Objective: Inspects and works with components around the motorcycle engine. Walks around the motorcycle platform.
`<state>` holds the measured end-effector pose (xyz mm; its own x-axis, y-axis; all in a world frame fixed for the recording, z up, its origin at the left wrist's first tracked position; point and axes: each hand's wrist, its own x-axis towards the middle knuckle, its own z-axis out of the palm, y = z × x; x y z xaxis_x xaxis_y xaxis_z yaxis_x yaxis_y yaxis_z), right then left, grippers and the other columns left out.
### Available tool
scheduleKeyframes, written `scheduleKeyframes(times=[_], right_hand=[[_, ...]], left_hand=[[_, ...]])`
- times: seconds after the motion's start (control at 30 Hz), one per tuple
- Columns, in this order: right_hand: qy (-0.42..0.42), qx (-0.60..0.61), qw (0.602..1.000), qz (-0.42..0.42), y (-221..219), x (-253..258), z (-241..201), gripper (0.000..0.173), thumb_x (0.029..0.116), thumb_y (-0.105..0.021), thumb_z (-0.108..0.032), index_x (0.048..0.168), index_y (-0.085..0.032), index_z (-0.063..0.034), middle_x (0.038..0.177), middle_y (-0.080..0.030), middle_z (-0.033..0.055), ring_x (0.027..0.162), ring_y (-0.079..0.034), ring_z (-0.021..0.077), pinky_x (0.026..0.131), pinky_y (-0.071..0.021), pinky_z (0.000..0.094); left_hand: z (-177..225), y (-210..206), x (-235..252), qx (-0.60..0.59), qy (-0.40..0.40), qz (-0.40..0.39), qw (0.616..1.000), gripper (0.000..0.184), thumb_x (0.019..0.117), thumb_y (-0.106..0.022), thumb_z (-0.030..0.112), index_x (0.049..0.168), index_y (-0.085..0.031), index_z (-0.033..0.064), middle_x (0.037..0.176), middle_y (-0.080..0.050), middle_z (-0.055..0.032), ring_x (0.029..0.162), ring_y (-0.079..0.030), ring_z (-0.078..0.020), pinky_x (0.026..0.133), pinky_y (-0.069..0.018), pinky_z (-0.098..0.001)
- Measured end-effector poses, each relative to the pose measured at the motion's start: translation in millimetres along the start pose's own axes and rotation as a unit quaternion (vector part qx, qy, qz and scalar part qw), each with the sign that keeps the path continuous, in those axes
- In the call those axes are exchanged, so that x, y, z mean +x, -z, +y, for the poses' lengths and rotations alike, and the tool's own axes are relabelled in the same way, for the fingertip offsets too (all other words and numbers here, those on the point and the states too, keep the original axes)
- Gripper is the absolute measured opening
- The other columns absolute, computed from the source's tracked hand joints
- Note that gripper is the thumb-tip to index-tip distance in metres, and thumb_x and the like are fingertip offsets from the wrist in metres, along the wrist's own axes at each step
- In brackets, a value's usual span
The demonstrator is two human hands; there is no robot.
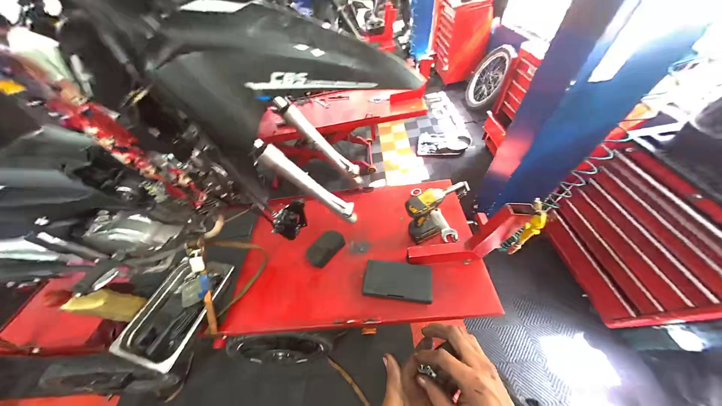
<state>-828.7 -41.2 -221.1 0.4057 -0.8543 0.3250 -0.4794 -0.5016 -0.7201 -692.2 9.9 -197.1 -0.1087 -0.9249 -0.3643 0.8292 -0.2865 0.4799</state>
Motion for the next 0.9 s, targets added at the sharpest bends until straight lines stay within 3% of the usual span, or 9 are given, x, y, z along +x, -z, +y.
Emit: scheduleKeyframes(times=[0.17, 0.27, 0.33, 0.43, 0.53, 0.67, 0.77, 0.9], right_hand=[[-0.051, 0.114, 0.989, 0.076, 87.5, -1.0, 76.5, 0.016, 0.0939, -0.073, -0.026, 0.104, -0.077, -0.0145, 0.129, -0.064, 0.0129, 0.119, -0.060, 0.0228, 0.100, -0.0520, 0.0420], [-0.096, 0.201, 0.968, 0.116, 151.1, -1.4, 149.1, 0.017, 0.0942, -0.072, -0.016, 0.107, -0.076, -0.0063, 0.126, -0.064, 0.0152, 0.110, -0.066, 0.0185, 0.089, -0.0601, 0.0334], [-0.127, 0.242, 0.954, 0.127, 198.3, -4.5, 198.6, 0.017, 0.0949, -0.072, -0.014, 0.109, -0.076, -0.0057, 0.125, -0.064, 0.0143, 0.103, -0.068, 0.0171, 0.083, -0.0622, 0.0320], [-0.158, 0.294, 0.927, 0.170, 268.0, 0.6, 260.2, 0.016, 0.0926, -0.075, -0.013, 0.108, -0.077, -0.0079, 0.118, -0.066, 0.0102, 0.105, -0.065, 0.0176, 0.088, -0.0598, 0.0333], [-0.175, 0.371, 0.892, 0.188, 325.8, 11.6, 297.4, 0.018, 0.0919, -0.076, -0.014, 0.109, -0.078, -0.0082, 0.111, -0.066, 0.0089, 0.100, -0.065, 0.0181, 0.085, -0.0601, 0.0322], [-0.155, 0.492, 0.840, 0.167, 375.6, 46.3, 324.4, 0.019, 0.0943, -0.073, -0.013, 0.111, -0.077, -0.0053, 0.112, -0.064, 0.0092, 0.100, -0.064, 0.0155, 0.081, -0.0597, 0.0273], [-0.150, 0.544, 0.808, 0.171, 391.6, 74.1, 334.8, 0.019, 0.0942, -0.073, -0.014, 0.112, -0.077, -0.0067, 0.113, -0.065, 0.0086, 0.100, -0.065, 0.0159, 0.082, -0.0609, 0.0296], [-0.090, 0.497, 0.844, 0.179, 399.5, 108.3, 346.4, 0.019, 0.0939, -0.073, -0.011, 0.113, -0.077, -0.0085, 0.115, -0.069, 0.0088, 0.105, -0.068, 0.0172, 0.089, -0.0607, 0.0307]], left_hand=[[-57.4, -67.5, 75.8, 0.114, 0.033, -0.057, 0.991, 0.081, 0.1061, -0.007, 0.059, 0.139, -0.055, 0.0033, 0.125, -0.069, -0.0091, 0.115, -0.066, -0.0169, 0.104, -0.0512, -0.0383], [-106.7, -116.4, 137.9, 0.127, 0.080, -0.064, 0.987, 0.058, 0.1126, -0.018, 0.038, 0.138, -0.055, 0.0014, 0.124, -0.069, -0.0107, 0.112, -0.068, -0.0190, 0.104, -0.0520, -0.0399], [-145.6, -147.9, 180.7, 0.114, 0.103, -0.083, 0.985, 0.041, 0.1107, -0.029, 0.017, 0.137, -0.055, -0.0014, 0.123, -0.069, -0.0148, 0.111, -0.068, -0.0236, 0.104, -0.0525, -0.0435], [-194.1, -204.2, 243.6, 0.158, 0.125, -0.108, 0.974, 0.035, 0.1037, -0.040, -0.001, 0.134, -0.056, -0.0015, 0.121, -0.070, -0.0144, 0.109, -0.069, -0.0239, 0.102, -0.0535, -0.0452], [-225.1, -259.0, 280.7, 0.201, 0.122, -0.085, 0.968, 0.034, 0.0998, -0.046, -0.009, 0.132, -0.057, -0.0038, 0.116, -0.072, -0.0141, 0.103, -0.072, -0.0224, 0.096, -0.0579, -0.0427], [-235.1, -315.2, 306.6, 0.260, 0.041, -0.071, 0.962, 0.035, 0.0977, -0.052, -0.011, 0.132, -0.058, -0.0066, 0.117, -0.072, -0.0144, 0.100, -0.072, -0.0207, 0.092, -0.0603, -0.0400], [-225.1, -342.7, 320.9, 0.322, -0.019, -0.068, 0.944, 0.037, 0.0976, -0.052, -0.012, 0.135, -0.054, -0.0088, 0.122, -0.070, -0.0146, 0.104, -0.071, -0.0213, 0.091, -0.0607, -0.0399], [-208.4, -356.5, 338.9, 0.364, -0.095, -0.052, 0.925, 0.037, 0.0974, -0.052, -0.012, 0.134, -0.053, -0.0116, 0.118, -0.072, -0.0187, 0.104, -0.073, -0.0271, 0.090, -0.0626, -0.0418]])
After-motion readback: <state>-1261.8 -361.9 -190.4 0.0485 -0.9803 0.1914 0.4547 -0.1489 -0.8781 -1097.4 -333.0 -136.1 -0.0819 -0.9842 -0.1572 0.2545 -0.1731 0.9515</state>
